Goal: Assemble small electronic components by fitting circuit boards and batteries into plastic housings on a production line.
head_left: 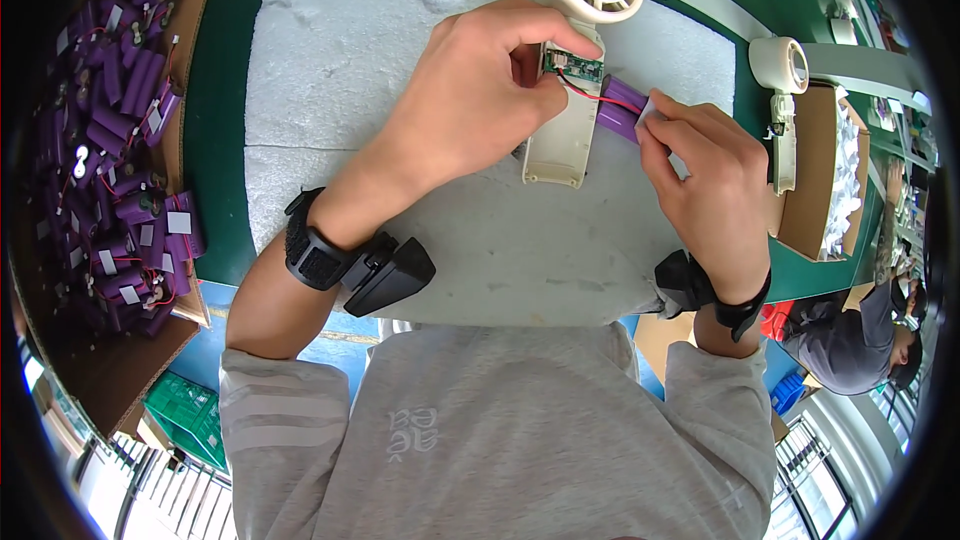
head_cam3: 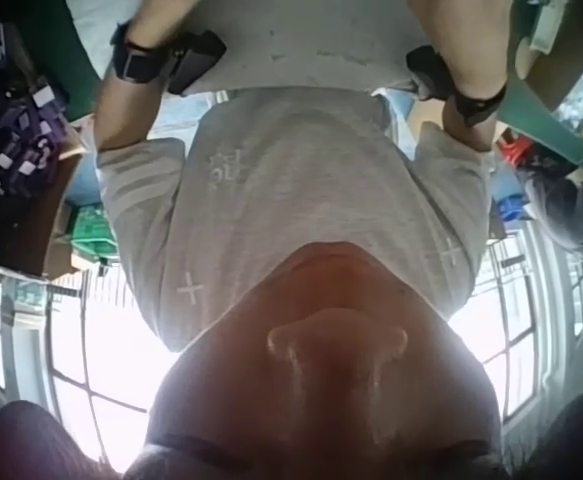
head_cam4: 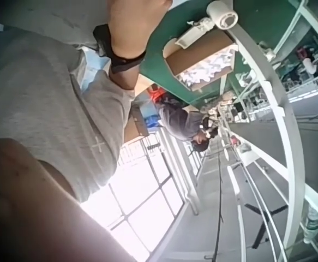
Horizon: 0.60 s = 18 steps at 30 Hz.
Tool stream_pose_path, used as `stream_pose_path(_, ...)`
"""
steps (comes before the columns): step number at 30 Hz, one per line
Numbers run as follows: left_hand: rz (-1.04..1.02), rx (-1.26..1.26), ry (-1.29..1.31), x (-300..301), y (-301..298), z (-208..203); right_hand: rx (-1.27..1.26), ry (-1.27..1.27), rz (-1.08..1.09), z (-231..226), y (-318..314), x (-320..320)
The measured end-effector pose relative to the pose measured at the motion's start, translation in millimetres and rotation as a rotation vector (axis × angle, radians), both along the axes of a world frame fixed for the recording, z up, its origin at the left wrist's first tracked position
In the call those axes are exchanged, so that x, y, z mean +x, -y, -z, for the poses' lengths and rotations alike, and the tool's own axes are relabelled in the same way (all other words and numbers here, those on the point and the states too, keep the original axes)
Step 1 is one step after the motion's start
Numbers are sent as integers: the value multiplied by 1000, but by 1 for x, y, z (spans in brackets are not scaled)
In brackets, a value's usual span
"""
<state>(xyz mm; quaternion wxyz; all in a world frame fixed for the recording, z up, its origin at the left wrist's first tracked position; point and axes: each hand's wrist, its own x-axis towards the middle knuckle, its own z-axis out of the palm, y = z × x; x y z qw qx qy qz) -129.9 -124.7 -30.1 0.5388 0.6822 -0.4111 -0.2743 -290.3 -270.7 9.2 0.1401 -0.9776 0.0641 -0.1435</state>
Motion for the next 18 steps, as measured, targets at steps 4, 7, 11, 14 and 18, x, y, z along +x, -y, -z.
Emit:
stream_pose_path(4, -1, -16, 16, 0, -1, 2, -94, -37, 22, 0, -4, 4)
stream_pose_path(7, 10, -25, 23, 2, 1, 1, -51, -81, 114, 1, -2, 5)
stream_pose_path(11, 12, -18, 35, 3, 0, 1, 164, -54, 84, -3, 5, 5)
stream_pose_path(14, 10, -26, 64, 5, 1, 0, 135, -44, 84, -5, 3, 6)
stream_pose_path(18, -11, -84, 80, 6, 2, 0, 115, -23, 63, -8, 1, 5)
